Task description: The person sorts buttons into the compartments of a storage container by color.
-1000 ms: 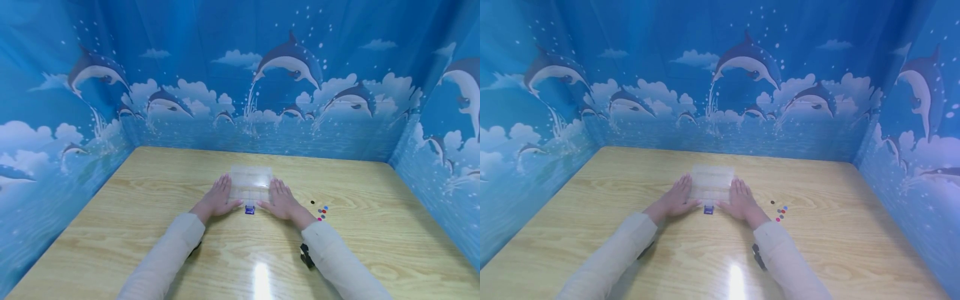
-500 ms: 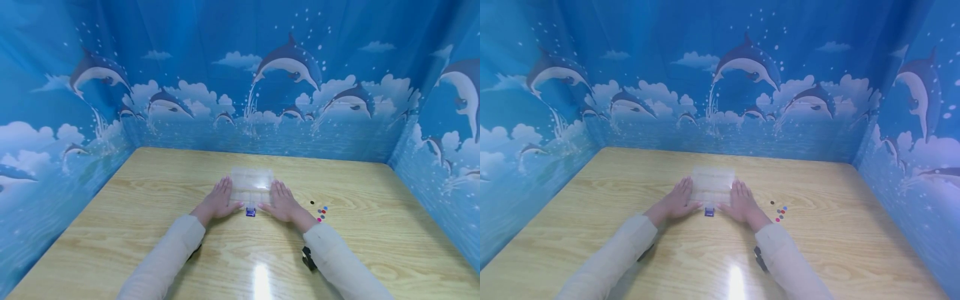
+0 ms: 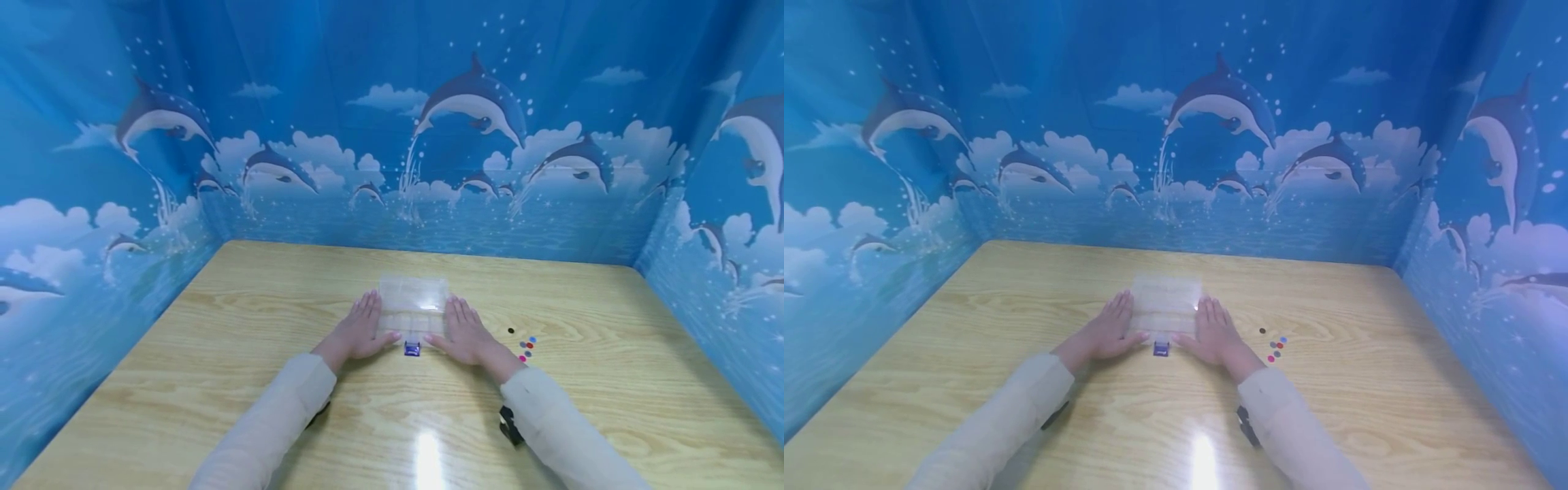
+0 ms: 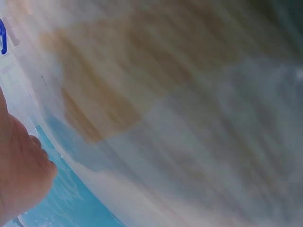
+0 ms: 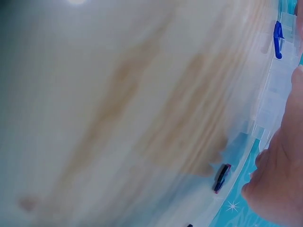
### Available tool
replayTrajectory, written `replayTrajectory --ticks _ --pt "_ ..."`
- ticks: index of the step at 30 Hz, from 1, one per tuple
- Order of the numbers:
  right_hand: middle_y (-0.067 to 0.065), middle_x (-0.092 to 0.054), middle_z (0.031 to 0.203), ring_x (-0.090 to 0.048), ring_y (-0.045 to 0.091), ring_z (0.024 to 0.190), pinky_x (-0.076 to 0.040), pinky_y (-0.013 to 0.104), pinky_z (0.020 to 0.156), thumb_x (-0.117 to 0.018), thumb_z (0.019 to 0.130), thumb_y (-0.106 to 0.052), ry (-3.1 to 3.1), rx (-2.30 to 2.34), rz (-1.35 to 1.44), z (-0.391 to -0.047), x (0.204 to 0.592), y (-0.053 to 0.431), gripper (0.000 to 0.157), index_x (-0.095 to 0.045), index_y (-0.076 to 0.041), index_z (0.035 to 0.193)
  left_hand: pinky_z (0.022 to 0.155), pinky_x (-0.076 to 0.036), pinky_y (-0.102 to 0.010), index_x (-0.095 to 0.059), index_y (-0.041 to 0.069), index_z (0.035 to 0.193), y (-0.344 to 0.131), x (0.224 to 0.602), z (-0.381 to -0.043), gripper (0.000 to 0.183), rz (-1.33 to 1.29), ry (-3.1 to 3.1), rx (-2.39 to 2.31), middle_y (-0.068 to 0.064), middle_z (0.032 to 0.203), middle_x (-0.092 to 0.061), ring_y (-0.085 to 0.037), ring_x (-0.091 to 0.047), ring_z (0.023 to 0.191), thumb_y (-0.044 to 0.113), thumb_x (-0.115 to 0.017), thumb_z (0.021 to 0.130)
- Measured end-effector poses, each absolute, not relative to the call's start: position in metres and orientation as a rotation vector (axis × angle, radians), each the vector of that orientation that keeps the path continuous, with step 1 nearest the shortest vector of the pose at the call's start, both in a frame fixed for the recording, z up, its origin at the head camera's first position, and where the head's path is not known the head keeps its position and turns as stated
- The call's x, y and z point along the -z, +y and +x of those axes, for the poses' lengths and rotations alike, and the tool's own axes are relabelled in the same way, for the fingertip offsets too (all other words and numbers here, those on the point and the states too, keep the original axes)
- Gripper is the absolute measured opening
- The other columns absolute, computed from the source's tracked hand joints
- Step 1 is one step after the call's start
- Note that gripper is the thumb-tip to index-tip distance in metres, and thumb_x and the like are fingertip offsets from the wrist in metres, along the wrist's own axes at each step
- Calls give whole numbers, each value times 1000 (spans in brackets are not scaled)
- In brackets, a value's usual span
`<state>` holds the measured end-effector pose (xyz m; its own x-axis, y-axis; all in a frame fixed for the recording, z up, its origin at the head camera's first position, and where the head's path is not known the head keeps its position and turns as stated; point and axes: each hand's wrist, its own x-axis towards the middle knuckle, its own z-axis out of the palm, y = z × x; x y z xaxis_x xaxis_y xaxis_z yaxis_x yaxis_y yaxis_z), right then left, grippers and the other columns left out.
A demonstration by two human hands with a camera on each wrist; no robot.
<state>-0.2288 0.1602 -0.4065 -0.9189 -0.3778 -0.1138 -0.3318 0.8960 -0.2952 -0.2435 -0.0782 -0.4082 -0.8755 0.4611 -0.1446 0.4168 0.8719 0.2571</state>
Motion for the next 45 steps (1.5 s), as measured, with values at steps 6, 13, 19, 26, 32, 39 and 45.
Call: replayTrajectory --ticks 6,13,19,26,32,39,45 --pt "28 4 152 2 44 141 -4 53 116 -38 94 -53 2883 438 -546 -226 404 160 90 1 11 144 119 -5 -41 -3 -5 146 -77 407 -241 87 670 2841 -323 -21 154 4 -32 3 144 58 -32 94" --pt "28 4 152 2 44 141 -4 53 116 -37 95 -53 2884 417 -553 -226 407 162 89 1 11 144 119 -5 -41 -2 -6 146 -76 406 -239 87 669 2834 -323 -21 154 4 -33 2 144 57 -32 94" --pt "27 4 152 2 43 141 -5 52 117 -37 95 -54 2889 398 -557 -224 408 163 89 0 11 144 119 -6 -42 -3 -7 146 -75 402 -235 87 673 2828 -323 -23 154 4 -35 2 144 56 -33 95" --pt "27 3 152 1 43 141 -5 52 117 -37 94 -55 2899 377 -559 -221 408 164 90 -1 10 144 119 -5 -41 -2 -6 146 -74 404 -233 88 657 2829 -306 -22 154 4 -33 2 144 58 -32 94" --pt "28 2 152 0 44 141 -5 52 117 -36 94 -56 2911 383 -561 -218 407 166 90 -2 10 144 119 -5 -41 -2 -6 146 -72 405 -231 88 661 2833 -316 -22 154 4 -34 2 144 59 -32 94" --pt "29 0 152 -2 45 141 -6 52 117 -35 94 -57 2932 358 -591 -216 411 168 91 -2 11 144 119 -5 -41 -2 -5 146 -71 405 -228 90 667 2837 -304 -22 154 4 -34 2 144 60 -31 93" --pt "29 -1 152 -2 45 141 -7 53 116 -36 94 -56 2932 383 -597 -214 409 169 90 -4 12 143 119 -6 -42 -3 -6 146 -70 404 -226 89 678 2843 -309 -23 154 3 -36 0 144 59 -32 93"
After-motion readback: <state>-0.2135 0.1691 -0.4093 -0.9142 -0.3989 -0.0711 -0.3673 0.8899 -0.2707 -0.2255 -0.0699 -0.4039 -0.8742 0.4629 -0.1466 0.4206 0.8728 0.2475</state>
